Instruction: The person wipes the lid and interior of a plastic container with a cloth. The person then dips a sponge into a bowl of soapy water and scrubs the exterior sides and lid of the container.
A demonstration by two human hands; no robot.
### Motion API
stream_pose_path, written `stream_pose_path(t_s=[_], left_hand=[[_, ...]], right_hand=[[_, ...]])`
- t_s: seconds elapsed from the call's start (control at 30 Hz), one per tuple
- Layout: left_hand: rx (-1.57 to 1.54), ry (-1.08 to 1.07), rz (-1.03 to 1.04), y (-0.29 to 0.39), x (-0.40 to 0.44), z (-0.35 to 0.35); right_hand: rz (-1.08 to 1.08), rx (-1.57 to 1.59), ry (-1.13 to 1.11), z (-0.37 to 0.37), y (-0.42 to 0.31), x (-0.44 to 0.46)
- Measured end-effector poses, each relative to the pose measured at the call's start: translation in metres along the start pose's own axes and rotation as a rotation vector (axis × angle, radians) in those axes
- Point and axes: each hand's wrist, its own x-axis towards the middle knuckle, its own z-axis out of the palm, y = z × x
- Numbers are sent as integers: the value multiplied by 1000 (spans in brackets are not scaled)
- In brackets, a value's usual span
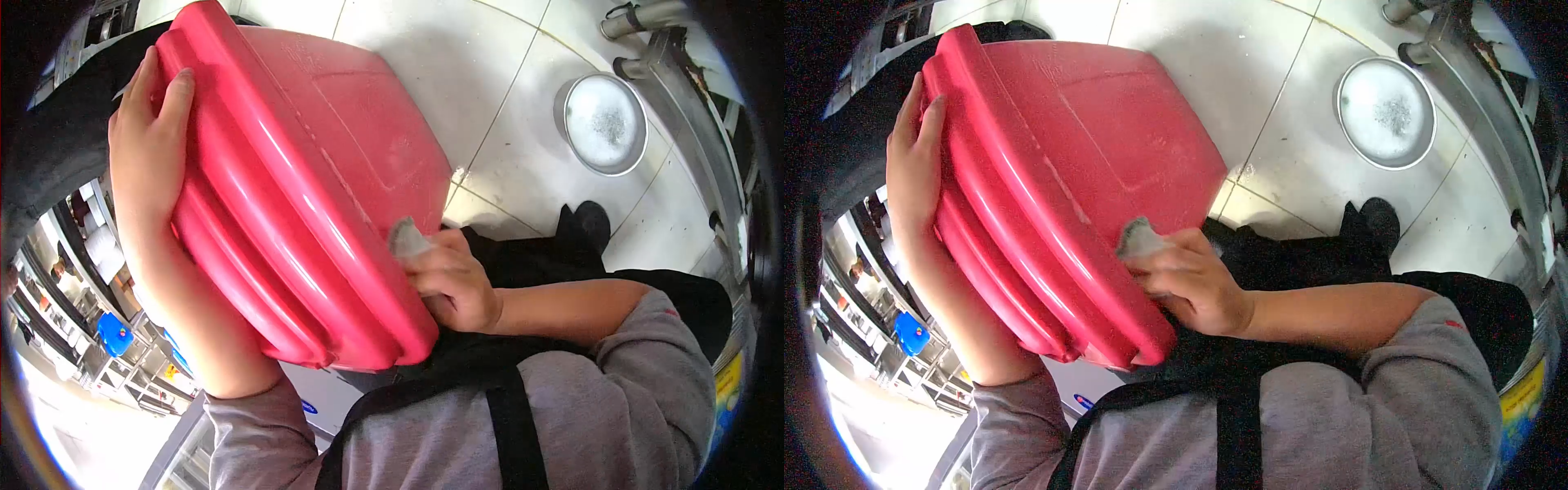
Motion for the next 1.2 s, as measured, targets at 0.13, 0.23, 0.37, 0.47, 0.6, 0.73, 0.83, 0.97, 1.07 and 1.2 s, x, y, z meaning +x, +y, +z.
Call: stream_pose_path(t_s=[0.13,0.23,0.37,0.47,0.6,0.73,0.83,0.97,1.07,1.2], left_hand=[[-20,-2,-42,3,0,1],[-41,-7,-47,7,2,-1],[82,18,-10,-4,4,3],[121,2,-16,-2,2,1],[20,-25,-31,-4,3,3],[-46,-57,-100,1,5,3],[16,-42,-39,-9,7,5],[-20,-105,-71,-6,9,4],[-88,-113,-73,-4,8,4],[47,-17,-59,-5,8,5]], right_hand=[[0,-223,40,4,69,-10],[473,-183,273,6,140,-12],[280,-201,95,1,33,9],[253,-228,154,3,58,-8],[549,-292,210,-1,153,4],[364,-169,93,0,64,19],[441,-220,77,-2,91,11],[618,-223,117,0,127,20],[346,-131,48,-1,50,37],[364,-270,75,-5,134,24]])
